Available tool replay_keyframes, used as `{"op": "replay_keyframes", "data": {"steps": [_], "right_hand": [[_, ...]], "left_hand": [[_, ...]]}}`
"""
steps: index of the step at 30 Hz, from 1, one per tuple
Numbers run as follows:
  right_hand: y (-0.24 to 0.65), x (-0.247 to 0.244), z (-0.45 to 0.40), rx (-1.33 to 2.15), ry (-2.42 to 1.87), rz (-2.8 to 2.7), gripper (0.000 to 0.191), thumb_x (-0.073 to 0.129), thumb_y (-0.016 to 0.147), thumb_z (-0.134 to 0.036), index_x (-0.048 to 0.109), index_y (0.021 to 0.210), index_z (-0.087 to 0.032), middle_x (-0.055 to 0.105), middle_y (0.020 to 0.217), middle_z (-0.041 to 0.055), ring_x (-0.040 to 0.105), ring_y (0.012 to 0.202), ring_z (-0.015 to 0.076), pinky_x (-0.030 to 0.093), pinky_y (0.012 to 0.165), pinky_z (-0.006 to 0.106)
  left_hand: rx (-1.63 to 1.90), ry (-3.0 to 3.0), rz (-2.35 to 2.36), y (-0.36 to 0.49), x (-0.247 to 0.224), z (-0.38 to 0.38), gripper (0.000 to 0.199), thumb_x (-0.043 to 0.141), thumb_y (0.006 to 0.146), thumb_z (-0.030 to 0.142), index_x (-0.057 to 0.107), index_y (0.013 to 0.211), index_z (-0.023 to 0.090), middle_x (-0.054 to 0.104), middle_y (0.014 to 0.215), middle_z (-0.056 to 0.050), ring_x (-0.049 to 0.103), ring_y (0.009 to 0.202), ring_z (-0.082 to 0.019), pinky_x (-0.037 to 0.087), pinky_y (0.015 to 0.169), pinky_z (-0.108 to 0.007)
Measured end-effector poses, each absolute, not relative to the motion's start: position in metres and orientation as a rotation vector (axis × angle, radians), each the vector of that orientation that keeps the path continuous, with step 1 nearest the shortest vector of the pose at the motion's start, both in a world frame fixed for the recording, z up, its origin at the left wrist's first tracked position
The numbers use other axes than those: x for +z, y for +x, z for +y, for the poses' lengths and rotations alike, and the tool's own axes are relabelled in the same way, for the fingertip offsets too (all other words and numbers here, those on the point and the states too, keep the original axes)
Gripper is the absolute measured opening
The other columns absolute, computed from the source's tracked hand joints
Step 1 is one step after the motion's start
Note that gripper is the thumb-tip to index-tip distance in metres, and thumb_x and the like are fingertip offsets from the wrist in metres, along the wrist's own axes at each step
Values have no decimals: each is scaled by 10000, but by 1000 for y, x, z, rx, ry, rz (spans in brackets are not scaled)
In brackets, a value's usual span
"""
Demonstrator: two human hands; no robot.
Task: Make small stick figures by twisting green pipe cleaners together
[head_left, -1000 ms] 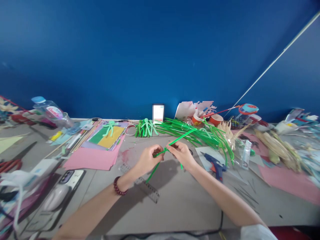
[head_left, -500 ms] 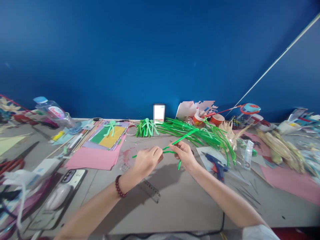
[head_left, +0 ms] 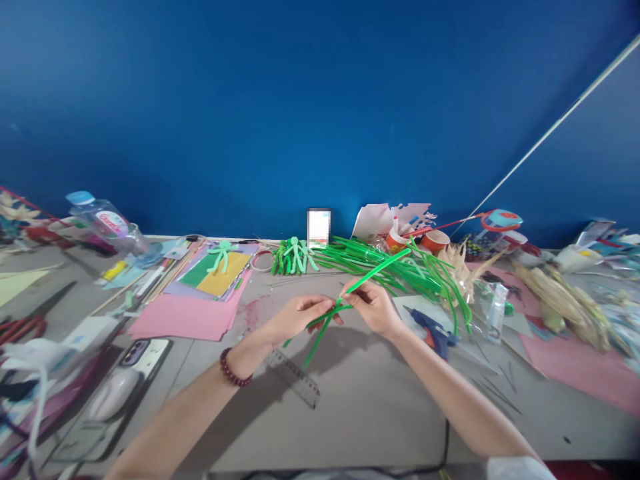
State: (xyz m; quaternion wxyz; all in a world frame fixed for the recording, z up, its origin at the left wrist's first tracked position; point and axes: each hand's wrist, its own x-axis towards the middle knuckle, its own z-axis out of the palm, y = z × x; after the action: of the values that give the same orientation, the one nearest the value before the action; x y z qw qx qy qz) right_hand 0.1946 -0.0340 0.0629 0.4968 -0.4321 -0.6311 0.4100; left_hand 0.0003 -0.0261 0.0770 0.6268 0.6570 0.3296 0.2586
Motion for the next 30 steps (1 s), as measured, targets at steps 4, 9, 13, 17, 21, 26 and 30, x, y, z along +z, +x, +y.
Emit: {"op": "replay_keyframes", "data": {"steps": [4, 9, 13, 17, 21, 26, 30], "right_hand": [[194, 65, -37, 1019, -979, -1614, 222, 615, 795, -401, 628, 750, -184, 584, 694, 26, 532, 652, 151, 430, 609, 276], [195, 65, -38, 1025, -1002, -1694, 210, 614, 797, -390, 646, 819, -183, 568, 748, 35, 502, 633, 136, 420, 569, 260], [196, 62, -37, 1017, -1031, -1726, 191, 644, 773, -367, 664, 822, -183, 578, 809, 45, 497, 620, 126, 422, 550, 255], [194, 59, -37, 1065, -1014, -1675, 196, 659, 757, -377, 661, 766, -181, 578, 752, 34, 516, 632, 137, 437, 576, 270], [188, 56, -36, 1154, -1084, -1510, 241, 703, 697, -401, 645, 713, -168, 559, 668, 9, 488, 577, 115, 388, 517, 242], [177, 50, -34, 1438, -1209, -1096, 365, 782, 540, -430, 532, 575, -166, 372, 462, -82, 281, 412, 45, 185, 391, 198], [175, 46, -33, 1670, -1208, -929, 398, 780, 526, -435, 484, 582, -176, 316, 449, -102, 244, 392, 38, 121, 381, 188]], "left_hand": [[601, 1402, 757, 0, 65, -22, 295, 612, 775, 448, 708, 887, 193, 711, 867, -59, 610, 866, -182, 442, 814, -283], [636, 1302, 795, 3, 65, -23, 257, 725, 664, 421, 693, 691, 167, 666, 707, -23, 580, 700, -139, 439, 719, -264], [649, 1259, 781, 4, 68, -25, 254, 730, 659, 413, 681, 662, 164, 646, 670, -20, 553, 649, -123, 427, 662, -253], [645, 1322, 788, 4, 68, -25, 263, 689, 694, 416, 655, 661, 158, 636, 653, -24, 543, 626, -125, 422, 626, -251], [803, 1708, 926, 7, 67, -26, 197, 573, 797, 318, 622, 693, 158, 639, 688, -42, 560, 666, -145, 427, 628, -262], [1030, 2650, 1097, 5, 59, -32, 210, 445, 879, 178, 626, 774, 174, 627, 740, -69, 568, 805, -187, 421, 716, -307], [938, 2894, 1013, 2, 50, -31, 235, 411, 899, 150, 632, 966, 190, 650, 829, -78, 591, 838, -182, 424, 679, -294]]}}
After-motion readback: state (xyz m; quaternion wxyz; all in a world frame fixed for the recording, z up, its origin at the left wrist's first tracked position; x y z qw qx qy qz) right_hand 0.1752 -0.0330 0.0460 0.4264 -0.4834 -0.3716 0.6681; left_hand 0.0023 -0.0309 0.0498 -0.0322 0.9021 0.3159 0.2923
